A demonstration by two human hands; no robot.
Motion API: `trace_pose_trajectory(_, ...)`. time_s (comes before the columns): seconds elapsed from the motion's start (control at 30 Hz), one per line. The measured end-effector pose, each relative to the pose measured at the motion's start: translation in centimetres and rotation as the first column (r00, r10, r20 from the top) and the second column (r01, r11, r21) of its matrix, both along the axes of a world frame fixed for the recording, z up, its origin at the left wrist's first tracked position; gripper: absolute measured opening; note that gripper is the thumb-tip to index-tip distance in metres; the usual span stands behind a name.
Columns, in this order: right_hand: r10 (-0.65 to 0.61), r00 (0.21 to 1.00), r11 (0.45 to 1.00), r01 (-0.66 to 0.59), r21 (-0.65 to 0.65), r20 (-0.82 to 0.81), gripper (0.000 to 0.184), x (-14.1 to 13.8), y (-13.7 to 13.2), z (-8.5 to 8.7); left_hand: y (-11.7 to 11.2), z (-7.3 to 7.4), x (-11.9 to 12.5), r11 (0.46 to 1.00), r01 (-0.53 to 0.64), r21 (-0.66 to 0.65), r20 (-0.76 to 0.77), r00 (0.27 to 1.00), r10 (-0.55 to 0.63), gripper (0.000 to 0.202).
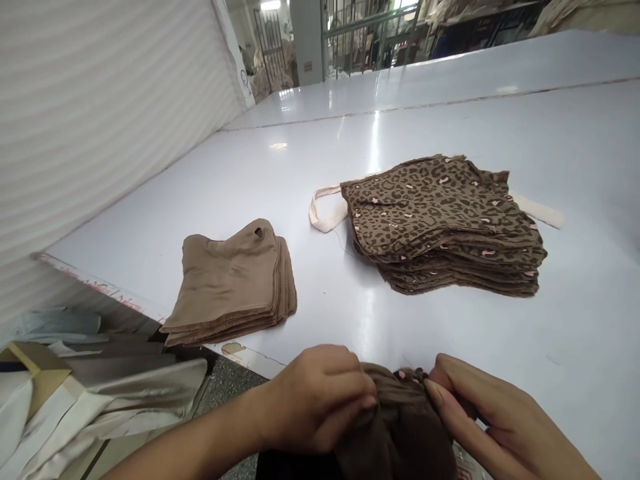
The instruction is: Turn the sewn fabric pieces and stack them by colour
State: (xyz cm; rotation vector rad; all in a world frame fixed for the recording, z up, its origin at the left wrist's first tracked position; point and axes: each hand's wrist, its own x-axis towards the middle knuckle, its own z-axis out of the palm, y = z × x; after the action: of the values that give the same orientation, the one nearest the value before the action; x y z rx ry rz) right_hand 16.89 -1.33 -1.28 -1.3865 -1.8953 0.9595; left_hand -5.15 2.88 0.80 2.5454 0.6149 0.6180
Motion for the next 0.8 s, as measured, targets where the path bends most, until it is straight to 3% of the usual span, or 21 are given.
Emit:
trace_pose_trajectory(0.07,-0.061,0.998,0.991,0.063,-0.115,0.019,0.039,-0.3,-0.1,-0.3,-0.7,0.2,0.6,0.977,-0.214,0.006,-0.023,0.976,0.215,0.023)
trace_pose_trajectory(0.13,-0.093,0.994,0.972,0.101,-0.212,0.051,0.042,-0.7,-0.2,-0.5,-1.7,0.3,1.7,0.93,-0.337,0.145,0.066,0.941,0.331,0.023)
trace_pose_trajectory(0.2,-0.089,0.994,0.959,0.102,-0.264,0.061,0.043,-1.0,-0.3,-0.5,-2.4,0.2,2.7,0.9,-0.338,0.277,0.14,0.94,0.31,0.03)
trace_pose_trajectory(0.27,-0.058,0.997,0.959,0.069,-0.275,0.05,0.041,-1.1,-0.4,-0.3,-2.5,0.0,3.4,0.914,-0.272,0.302,0.037,0.961,0.274,0.037)
trace_pose_trajectory(0.37,-0.021,0.998,0.98,0.03,-0.194,0.051,0.037,-1.1,-0.5,0.1,-1.8,0.0,3.4,0.982,-0.181,0.054,-0.127,0.974,0.186,0.027)
trace_pose_trajectory(0.43,-0.014,0.998,0.998,0.018,-0.059,0.066,0.034,-0.8,-0.5,0.3,-1.2,0.3,2.8,0.964,-0.128,-0.234,-0.07,0.991,0.115,0.025)
trace_pose_trajectory(0.47,-0.022,0.997,1.0,0.021,0.015,0.074,0.032,-0.7,-0.6,0.4,-1.0,0.5,2.4,0.919,-0.115,-0.377,-0.012,0.993,0.119,0.027)
trace_pose_trajectory(0.57,-0.052,0.993,0.984,0.033,0.175,0.103,0.031,-0.5,-0.6,0.1,-0.8,0.6,1.3,0.713,-0.004,-0.701,0.16,0.974,0.163,0.035)
trace_pose_trajectory(0.63,-0.053,0.992,0.976,0.028,0.216,0.11,0.03,-0.6,-0.6,-0.1,-1.0,0.4,0.6,0.584,0.088,-0.807,0.241,0.952,0.189,0.039)
trace_pose_trajectory(0.7,-0.047,0.994,0.971,0.021,0.238,0.101,0.029,-0.7,-0.6,-0.4,-1.2,0.2,0.1,0.506,0.132,-0.852,0.235,0.961,0.145,0.036)
trace_pose_trajectory(0.73,-0.038,0.995,0.971,0.015,0.238,0.093,0.028,-0.8,-0.5,-0.4,-1.3,0.3,0.0,0.509,0.11,-0.853,0.185,0.978,0.098,0.031)
trace_pose_trajectory(0.77,-0.02,0.996,0.972,-0.001,0.236,0.087,0.027,-0.8,-0.4,-0.5,-1.4,0.6,-0.1,0.55,0.052,-0.833,0.105,0.992,0.067,0.024)
trace_pose_trajectory(0.8,0.009,0.996,0.972,-0.03,0.232,0.089,0.026,-0.9,-0.2,-0.4,-1.4,1.0,0.0,0.624,-0.038,-0.781,0.009,0.997,0.072,0.018)
